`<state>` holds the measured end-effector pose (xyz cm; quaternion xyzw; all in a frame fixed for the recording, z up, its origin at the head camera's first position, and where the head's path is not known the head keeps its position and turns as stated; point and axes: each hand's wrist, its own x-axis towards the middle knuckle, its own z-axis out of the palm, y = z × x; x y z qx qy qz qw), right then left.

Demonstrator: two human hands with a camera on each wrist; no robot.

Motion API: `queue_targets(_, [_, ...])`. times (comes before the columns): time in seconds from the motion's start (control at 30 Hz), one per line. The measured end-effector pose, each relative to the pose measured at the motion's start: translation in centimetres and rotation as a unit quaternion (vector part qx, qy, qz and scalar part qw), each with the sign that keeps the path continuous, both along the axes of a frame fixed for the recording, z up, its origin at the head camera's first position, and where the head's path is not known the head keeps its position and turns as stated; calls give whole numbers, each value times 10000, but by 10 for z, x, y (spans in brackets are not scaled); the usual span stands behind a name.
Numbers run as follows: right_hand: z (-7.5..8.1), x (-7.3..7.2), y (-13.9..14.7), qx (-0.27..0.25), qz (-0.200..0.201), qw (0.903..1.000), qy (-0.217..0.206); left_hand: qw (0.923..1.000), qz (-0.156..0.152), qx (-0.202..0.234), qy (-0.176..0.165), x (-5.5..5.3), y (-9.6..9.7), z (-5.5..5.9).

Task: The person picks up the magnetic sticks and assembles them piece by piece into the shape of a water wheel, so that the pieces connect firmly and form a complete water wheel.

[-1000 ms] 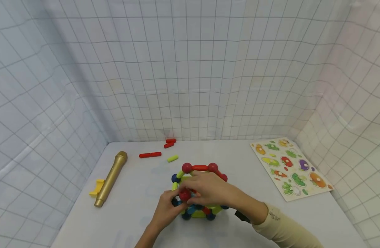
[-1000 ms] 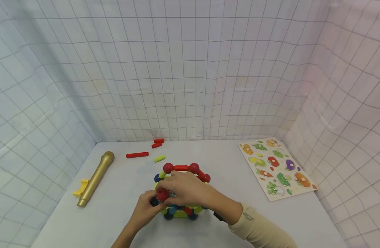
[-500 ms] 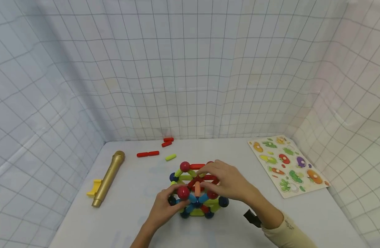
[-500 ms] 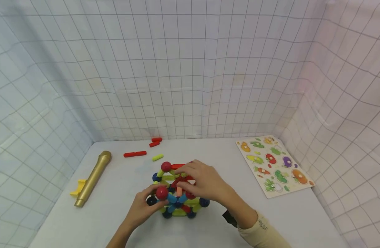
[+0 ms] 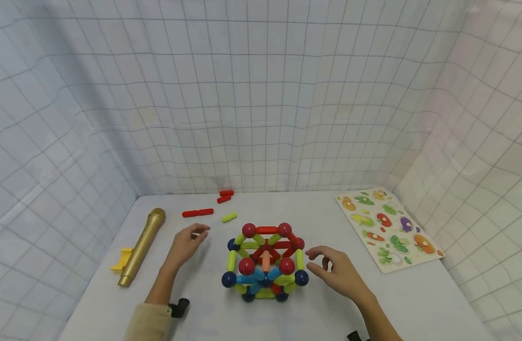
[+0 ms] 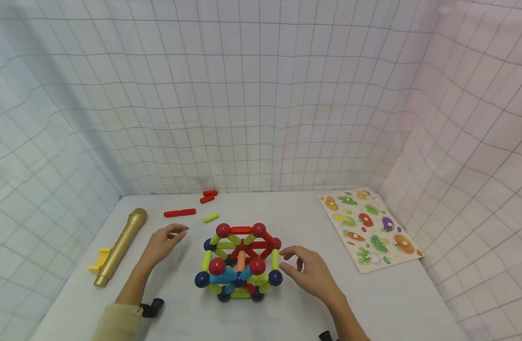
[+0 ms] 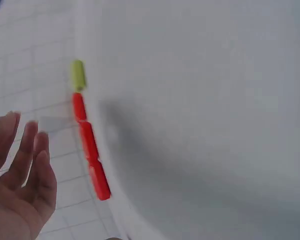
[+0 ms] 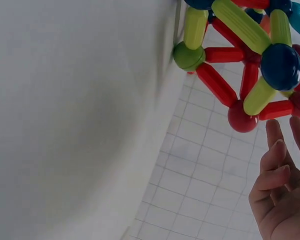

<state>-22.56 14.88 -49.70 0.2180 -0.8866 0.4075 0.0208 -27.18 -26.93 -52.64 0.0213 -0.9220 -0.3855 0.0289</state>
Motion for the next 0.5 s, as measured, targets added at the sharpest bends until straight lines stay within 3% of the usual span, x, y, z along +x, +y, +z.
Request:
queue_targets(0.13, [-7,-2,-2,-50,-304,9995,-78,9917,241,-1258,61,-61,-9,-1])
queue_targets(0.23, [-8,-13,-8,-172,-558,9982,104,9792,263,-2005,-175,-91,-12,0])
queue_targets(0.3, [-9,-22,-14,-293,-631,9975,121,9703,210,-2363,-466,-102,-15,-1])
queue_targets(0.4, [-10,-34,-22,-355,-509,9979,-172,9546,58,-2835,-908,-112,-20,-5])
queue_targets(0.5, [-13,-42,-27,-316,-241,9975,-586,9453,-79,-3098,-1018,-119,-23,-8])
